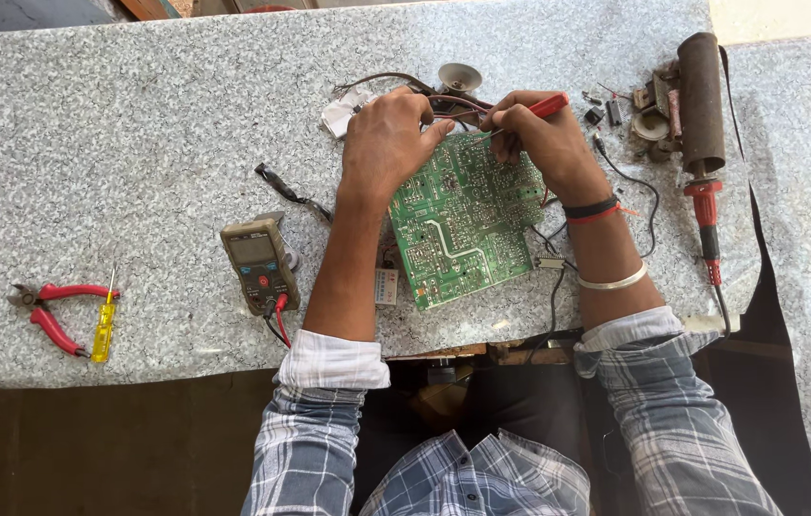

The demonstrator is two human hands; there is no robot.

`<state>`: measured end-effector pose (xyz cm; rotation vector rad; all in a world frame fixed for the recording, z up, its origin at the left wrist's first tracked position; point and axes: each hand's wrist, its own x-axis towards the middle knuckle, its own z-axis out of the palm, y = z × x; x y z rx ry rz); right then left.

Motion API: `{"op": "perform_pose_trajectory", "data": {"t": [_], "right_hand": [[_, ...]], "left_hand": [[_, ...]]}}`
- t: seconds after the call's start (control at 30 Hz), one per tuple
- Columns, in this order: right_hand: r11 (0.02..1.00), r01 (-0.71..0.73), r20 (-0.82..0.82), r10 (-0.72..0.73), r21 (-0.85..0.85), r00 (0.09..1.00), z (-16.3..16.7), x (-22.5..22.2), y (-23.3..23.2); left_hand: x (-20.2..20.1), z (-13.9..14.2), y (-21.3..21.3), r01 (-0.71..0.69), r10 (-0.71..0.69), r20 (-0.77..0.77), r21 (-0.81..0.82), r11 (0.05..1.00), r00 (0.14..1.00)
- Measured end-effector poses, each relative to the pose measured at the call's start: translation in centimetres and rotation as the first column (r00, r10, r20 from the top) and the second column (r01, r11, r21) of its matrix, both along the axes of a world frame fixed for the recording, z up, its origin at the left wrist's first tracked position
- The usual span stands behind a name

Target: The person uses a multimeter to test points on a green circuit board, then uses a soldering iron to reflow or repair solder joints. The person also briefly handles a small cylindrical component and a magnifying glass.

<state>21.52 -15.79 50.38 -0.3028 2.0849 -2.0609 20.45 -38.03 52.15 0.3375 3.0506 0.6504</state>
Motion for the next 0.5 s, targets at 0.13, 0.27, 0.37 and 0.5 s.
{"op": "perform_pose_trajectory", "data": {"t": [0.13,0.27,0.37,0.5], "right_hand": [[1.0,0.004,0.003,-0.004,-0.001,1.0,-0.1,0.0,0.1],[1.0,0.002,-0.004,-0.002,0.01,1.0,-0.3,0.0,0.2],[1.0,-0.001,-0.009,0.001,-0.014,1.0,-0.4,0.0,0.2],[1.0,-0.009,-0.01,0.009,0.012,1.0,-1.2,0.8,-0.6]], "left_hand": [[-0.1,-0.3,0.1,0.007,-0.007,-0.023,-0.006,1.0,1.0],[-0.2,-0.6,0.2,0.007,-0.007,-0.019,0.013,1.0,1.0],[-0.2,-0.8,0.2,0.009,-0.008,-0.025,0.003,1.0,1.0],[0.5,-1.7,-0.6,-0.001,0.001,0.008,0.011,1.0,1.0]]}}
